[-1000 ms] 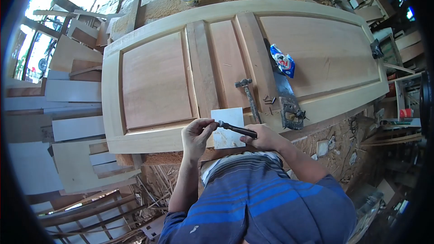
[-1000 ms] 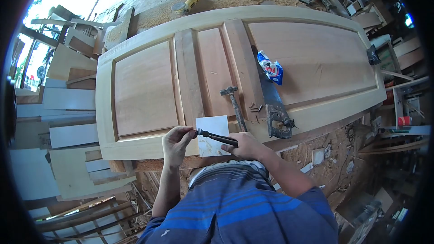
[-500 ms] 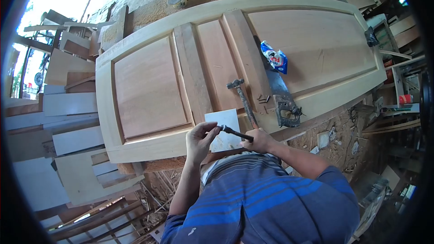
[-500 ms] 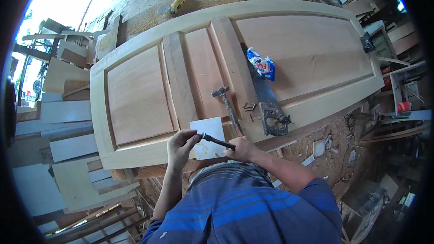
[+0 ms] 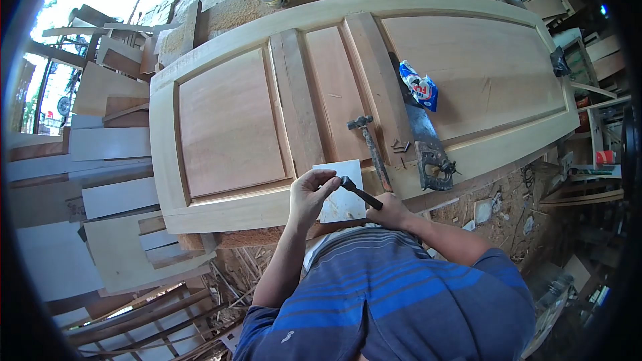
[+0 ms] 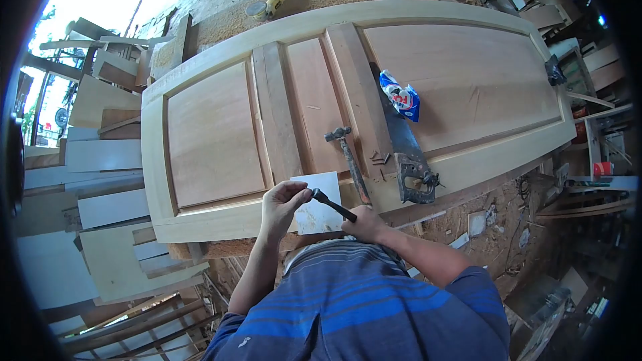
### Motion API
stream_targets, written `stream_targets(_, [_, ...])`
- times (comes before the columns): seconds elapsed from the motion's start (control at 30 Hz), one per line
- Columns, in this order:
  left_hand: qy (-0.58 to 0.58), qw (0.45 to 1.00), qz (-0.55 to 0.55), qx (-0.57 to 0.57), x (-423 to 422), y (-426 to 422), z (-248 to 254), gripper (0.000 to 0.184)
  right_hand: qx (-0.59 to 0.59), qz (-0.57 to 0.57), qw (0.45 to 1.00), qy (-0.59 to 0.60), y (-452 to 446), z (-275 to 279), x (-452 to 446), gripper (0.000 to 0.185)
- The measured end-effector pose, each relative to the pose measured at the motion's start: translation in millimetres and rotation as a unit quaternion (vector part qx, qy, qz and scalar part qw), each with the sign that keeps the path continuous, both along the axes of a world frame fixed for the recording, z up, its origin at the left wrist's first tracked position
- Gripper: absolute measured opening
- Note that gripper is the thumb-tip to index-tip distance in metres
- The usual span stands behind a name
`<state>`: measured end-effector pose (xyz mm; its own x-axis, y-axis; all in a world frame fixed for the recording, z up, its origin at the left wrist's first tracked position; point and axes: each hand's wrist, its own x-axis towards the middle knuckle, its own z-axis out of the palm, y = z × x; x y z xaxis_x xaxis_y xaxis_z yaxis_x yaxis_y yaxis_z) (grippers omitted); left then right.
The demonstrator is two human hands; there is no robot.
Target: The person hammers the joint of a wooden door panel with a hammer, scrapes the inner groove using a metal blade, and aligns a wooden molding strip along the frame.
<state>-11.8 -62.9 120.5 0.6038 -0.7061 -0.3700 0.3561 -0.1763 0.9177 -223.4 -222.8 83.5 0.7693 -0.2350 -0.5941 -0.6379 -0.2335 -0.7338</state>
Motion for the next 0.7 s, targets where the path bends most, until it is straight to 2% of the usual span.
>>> stream_targets(0.07, [-0.016, 1.000, 0.001, -0.001, -1, -3, -4, 0.026, 0.009, -0.008, 1.000, -0.005, 4, -3, -2, 0.027])
stream_targets(0.17, [-0.017, 1.000, 0.011, -0.005, 2, -6, -12, 0.025, 0.068, -0.016, 0.994, -0.086, 7, -28, -12, 0.028])
stream_targets(0.27, [0.002, 0.995, 0.084, -0.050, 3, -11, -5, 0.020, 0.201, -0.120, 0.969, -0.080, 6, -31, -12, 0.022])
stream_targets(0.37, [0.032, 0.988, 0.118, -0.094, 17, -2, -9, 0.019, 0.178, -0.225, 0.958, -0.022, -17, -17, -4, 0.029])
stream_targets(0.4, [0.028, 0.989, 0.111, -0.091, 20, 3, -8, 0.017, 0.096, -0.259, 0.960, -0.049, -19, 1, 3, 0.035])
stream_targets(0.5, [0.053, 0.989, 0.106, -0.092, 27, 13, -12, 0.014, -0.110, -0.286, 0.947, -0.095, -43, -37, 8, 0.036])
stream_targets(0.6, [0.097, 0.982, 0.129, -0.101, 30, 17, -12, 0.020, -0.319, -0.315, 0.886, -0.122, -47, -63, 25, 0.064])
stream_targets(0.7, [0.087, 0.977, 0.153, -0.124, 29, 21, -15, 0.025, -0.312, -0.306, 0.887, -0.150, -45, -45, 36, 0.086])
